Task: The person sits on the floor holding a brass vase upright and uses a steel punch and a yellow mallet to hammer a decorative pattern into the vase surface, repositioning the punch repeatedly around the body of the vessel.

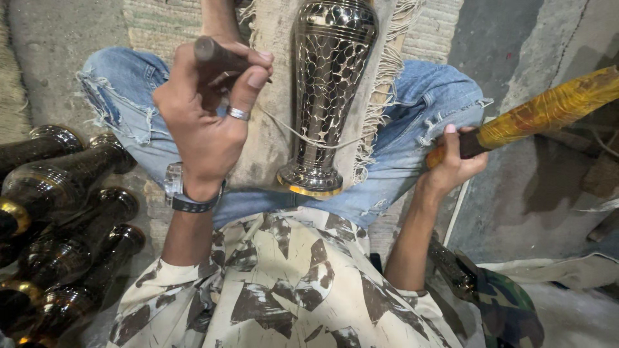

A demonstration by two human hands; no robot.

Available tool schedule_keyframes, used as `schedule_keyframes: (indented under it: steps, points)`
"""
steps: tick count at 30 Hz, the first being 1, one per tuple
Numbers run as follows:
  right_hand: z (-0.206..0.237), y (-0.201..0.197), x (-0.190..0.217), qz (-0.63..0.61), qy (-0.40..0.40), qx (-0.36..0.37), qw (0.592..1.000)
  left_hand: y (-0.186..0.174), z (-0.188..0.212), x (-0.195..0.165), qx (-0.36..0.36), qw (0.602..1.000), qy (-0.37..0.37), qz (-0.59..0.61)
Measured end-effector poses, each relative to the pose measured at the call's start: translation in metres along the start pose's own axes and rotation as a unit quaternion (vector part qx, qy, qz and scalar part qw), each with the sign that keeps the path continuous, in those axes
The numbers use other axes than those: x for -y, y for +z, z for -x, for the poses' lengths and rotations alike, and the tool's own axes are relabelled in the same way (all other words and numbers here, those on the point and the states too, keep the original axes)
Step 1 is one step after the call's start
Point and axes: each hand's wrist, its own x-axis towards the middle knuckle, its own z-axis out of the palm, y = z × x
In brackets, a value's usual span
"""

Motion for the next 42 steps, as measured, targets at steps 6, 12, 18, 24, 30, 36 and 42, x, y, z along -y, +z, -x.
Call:
schedule_keyframes:
  steps: [6,12,18,24,30,36,42]
  points:
    - [-0.003,-0.001,-0.001,-0.001,-0.018,0.004,1.0,0.005,-0.011,-0.003,0.044,0.998,0.045,0.023]
    - [-0.001,-0.004,-0.003,0.014,-0.032,0.007,0.999,0.015,-0.024,-0.01,0.149,0.986,0.069,0.036]
    - [0.014,-0.008,-0.008,0.002,-0.129,-0.038,0.991,0.025,-0.039,-0.006,0.259,0.949,0.179,0.015]
    - [0.039,-0.013,-0.001,0.025,-0.069,-0.017,0.997,0.027,-0.054,0.004,0.313,0.932,0.182,-0.028]
    - [0.018,-0.019,0.026,0.131,-0.071,0.105,0.983,0.022,-0.061,0.004,0.341,0.919,0.198,0.006]
    - [-0.023,0.007,0.087,0.174,-0.112,0.22,0.953,0.02,-0.066,0.005,0.366,0.906,0.213,-0.012]
    - [-0.04,0.046,0.16,0.332,-0.363,0.36,0.793,0.021,-0.067,0.009,0.367,0.902,0.225,-0.033]
